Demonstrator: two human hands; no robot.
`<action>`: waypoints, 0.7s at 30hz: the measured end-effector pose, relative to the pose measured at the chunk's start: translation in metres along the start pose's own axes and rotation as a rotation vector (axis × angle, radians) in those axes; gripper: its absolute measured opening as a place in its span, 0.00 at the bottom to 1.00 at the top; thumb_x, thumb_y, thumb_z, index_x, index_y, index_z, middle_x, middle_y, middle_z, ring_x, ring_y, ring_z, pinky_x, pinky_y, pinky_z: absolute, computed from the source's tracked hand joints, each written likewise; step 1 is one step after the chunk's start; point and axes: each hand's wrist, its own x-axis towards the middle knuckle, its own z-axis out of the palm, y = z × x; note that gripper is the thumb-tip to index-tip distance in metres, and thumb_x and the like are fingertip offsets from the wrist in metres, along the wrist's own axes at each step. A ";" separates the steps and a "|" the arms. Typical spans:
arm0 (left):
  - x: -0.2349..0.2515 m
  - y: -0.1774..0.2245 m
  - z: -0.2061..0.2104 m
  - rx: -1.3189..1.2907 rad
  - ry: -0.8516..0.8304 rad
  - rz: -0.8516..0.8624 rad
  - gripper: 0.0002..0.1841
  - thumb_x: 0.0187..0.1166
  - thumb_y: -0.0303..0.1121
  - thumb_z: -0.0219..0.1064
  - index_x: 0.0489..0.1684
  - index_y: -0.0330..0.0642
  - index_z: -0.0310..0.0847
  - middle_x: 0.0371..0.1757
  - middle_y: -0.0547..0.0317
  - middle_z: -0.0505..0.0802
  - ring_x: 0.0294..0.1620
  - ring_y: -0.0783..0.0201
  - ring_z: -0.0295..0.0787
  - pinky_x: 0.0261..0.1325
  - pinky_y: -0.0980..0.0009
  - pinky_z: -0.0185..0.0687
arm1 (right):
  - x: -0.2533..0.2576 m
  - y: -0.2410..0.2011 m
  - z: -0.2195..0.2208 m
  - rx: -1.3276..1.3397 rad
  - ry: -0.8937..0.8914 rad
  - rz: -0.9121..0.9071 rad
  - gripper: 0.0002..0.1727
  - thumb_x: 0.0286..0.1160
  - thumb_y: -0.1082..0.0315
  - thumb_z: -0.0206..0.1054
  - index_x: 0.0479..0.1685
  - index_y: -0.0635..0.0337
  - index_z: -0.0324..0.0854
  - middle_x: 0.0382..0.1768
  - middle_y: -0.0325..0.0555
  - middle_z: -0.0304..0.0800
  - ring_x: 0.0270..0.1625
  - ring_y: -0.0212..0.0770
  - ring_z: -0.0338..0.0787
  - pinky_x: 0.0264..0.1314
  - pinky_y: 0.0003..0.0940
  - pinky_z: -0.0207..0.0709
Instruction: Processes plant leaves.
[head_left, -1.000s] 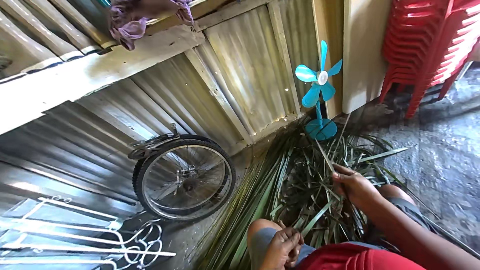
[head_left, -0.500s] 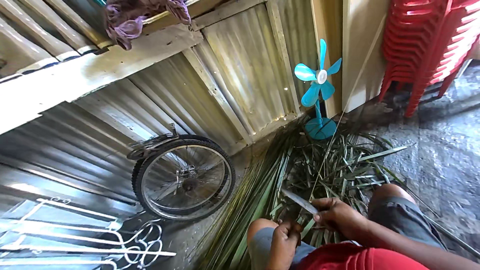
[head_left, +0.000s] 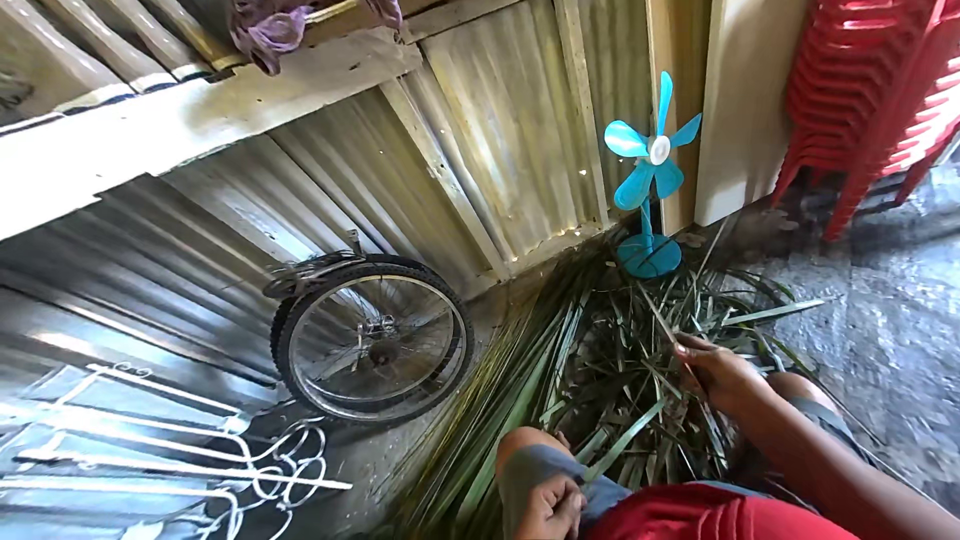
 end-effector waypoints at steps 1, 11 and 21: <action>-0.005 -0.003 -0.005 -0.021 -0.020 -0.026 0.07 0.83 0.22 0.59 0.39 0.35 0.85 0.22 0.71 0.86 0.23 0.79 0.80 0.31 0.79 0.80 | 0.003 -0.004 -0.003 0.006 0.023 -0.017 0.22 0.82 0.72 0.63 0.75 0.60 0.75 0.29 0.40 0.82 0.17 0.28 0.73 0.16 0.24 0.69; 0.004 0.001 0.007 -0.090 0.070 -0.043 0.09 0.84 0.23 0.58 0.39 0.38 0.85 0.19 0.72 0.84 0.18 0.81 0.75 0.24 0.82 0.72 | -0.027 0.037 0.014 -0.241 -0.289 0.165 0.26 0.74 0.72 0.70 0.74 0.60 0.78 0.34 0.42 0.87 0.18 0.28 0.74 0.19 0.25 0.71; 0.011 0.003 0.014 -0.117 0.014 0.005 0.09 0.83 0.22 0.59 0.39 0.38 0.86 0.20 0.72 0.85 0.18 0.81 0.75 0.23 0.82 0.71 | -0.028 0.033 0.013 -0.145 -0.283 0.169 0.28 0.70 0.75 0.70 0.74 0.59 0.78 0.33 0.42 0.87 0.16 0.28 0.73 0.17 0.25 0.70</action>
